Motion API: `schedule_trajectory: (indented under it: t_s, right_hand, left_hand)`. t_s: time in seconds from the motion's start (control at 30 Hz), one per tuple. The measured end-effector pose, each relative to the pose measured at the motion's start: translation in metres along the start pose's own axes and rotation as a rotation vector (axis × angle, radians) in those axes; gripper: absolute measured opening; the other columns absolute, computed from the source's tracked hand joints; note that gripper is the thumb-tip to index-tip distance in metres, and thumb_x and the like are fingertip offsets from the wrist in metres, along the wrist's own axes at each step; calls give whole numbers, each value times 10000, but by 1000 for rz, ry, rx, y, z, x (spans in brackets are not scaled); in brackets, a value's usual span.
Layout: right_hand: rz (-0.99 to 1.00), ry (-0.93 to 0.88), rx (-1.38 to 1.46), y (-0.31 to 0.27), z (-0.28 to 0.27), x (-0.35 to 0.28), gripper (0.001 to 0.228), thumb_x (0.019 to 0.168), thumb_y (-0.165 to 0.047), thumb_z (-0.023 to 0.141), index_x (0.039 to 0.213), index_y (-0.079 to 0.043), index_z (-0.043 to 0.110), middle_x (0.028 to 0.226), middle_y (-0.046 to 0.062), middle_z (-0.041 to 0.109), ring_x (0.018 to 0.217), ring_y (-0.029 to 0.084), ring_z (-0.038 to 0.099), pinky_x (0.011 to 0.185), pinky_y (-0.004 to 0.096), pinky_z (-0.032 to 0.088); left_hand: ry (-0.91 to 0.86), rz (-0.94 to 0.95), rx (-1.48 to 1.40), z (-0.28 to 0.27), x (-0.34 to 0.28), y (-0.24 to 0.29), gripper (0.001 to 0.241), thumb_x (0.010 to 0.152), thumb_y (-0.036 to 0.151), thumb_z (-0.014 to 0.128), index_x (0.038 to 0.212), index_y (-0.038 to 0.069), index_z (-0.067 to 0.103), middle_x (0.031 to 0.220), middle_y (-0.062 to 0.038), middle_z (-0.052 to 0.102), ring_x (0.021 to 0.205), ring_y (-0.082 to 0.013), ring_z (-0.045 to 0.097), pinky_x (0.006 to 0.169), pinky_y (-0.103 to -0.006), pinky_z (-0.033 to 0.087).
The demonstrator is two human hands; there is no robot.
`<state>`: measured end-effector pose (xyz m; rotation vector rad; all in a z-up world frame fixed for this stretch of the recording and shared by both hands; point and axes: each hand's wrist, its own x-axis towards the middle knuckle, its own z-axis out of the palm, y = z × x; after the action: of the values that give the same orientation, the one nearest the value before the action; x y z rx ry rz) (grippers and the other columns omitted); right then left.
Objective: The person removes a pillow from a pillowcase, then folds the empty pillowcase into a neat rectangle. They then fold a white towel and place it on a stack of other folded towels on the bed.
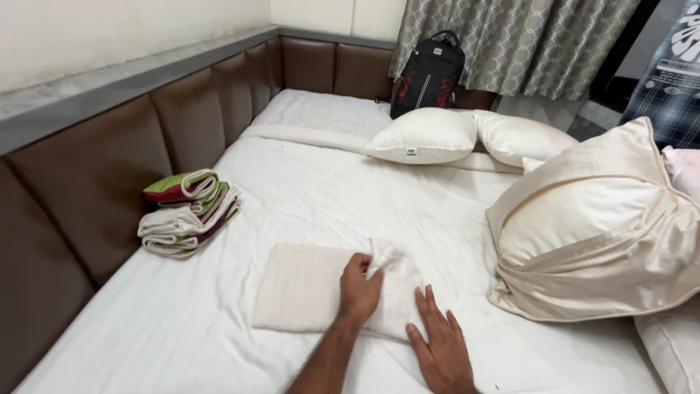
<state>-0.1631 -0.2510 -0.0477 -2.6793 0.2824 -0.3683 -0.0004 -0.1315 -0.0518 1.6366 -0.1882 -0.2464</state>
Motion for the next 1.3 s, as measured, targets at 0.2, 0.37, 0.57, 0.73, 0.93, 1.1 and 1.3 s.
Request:
schedule_trajectory:
  t_s: [0.2, 0.37, 0.57, 0.73, 0.93, 1.1, 1.3]
  right_hand:
    - [64, -80, -105, -12, 1, -1, 752, 995, -497, 420, 1666, -242, 197, 1711, 34, 172, 1540, 166, 185, 1235, 452, 66]
    - [48, -44, -149, 3, 8, 0, 694, 984, -491, 436, 1595, -217, 254, 1650, 15, 307, 1540, 148, 222, 1254, 427, 76]
    - [-6, 71, -105, 4, 12, -3, 658, 978, -452, 481, 1568, -178, 382, 1593, 74, 408, 1503, 182, 315, 1235, 429, 152]
    - [-29, 126, -80, 8, 7, -6, 623, 969, -365, 518, 1538, -128, 428, 1568, 109, 444, 1483, 227, 350, 1221, 440, 192]
    - [-156, 172, -71, 5, 15, -8, 611, 955, -249, 496, 1533, -80, 393, 1587, 143, 412, 1487, 259, 342, 1205, 426, 222]
    - [-146, 80, -142, -1, 8, -9, 604, 985, -242, 441, 1565, -109, 337, 1616, 95, 376, 1509, 218, 320, 1221, 408, 213]
    - [44, -134, -272, -22, -1, -15, 613, 1044, -353, 309, 1612, -165, 176, 1673, 25, 237, 1551, 176, 173, 1253, 425, 98]
  left_hand:
    - [195, -25, 198, -22, -24, -1, 547, 909, 200, 739, 1341, 43, 443, 1296, -229, 617, 1197, -347, 643, 1034, -415, 519]
    - [119, -91, 436, -23, -41, 45, 654, 912, 219, 694, 1441, 92, 332, 1431, -174, 525, 1264, -376, 578, 1058, -456, 498]
    - [53, 8, 765, -33, -33, 31, 401, 1049, 298, 538, 1359, 60, 446, 1323, -173, 597, 1168, -366, 637, 993, -468, 543]
    - [52, 31, 899, -20, -51, 52, 555, 1033, 322, 518, 1505, 88, 343, 1464, -130, 453, 1276, -300, 545, 1016, -410, 529]
    - [-217, 231, 1336, -26, -63, 43, 636, 1066, 468, 292, 1619, 194, 141, 1719, -46, 57, 1576, -239, 34, 1262, -475, 72]
    - [-328, 170, 1302, -30, -67, 47, 694, 1047, 529, 181, 1650, 219, 39, 1737, 21, -31, 1591, -198, -39, 1279, -428, -38]
    - [-368, 111, 1365, -51, -62, 48, 709, 1045, 554, 168, 1657, 240, -2, 1740, 50, -36, 1595, -181, -22, 1291, -425, -23]
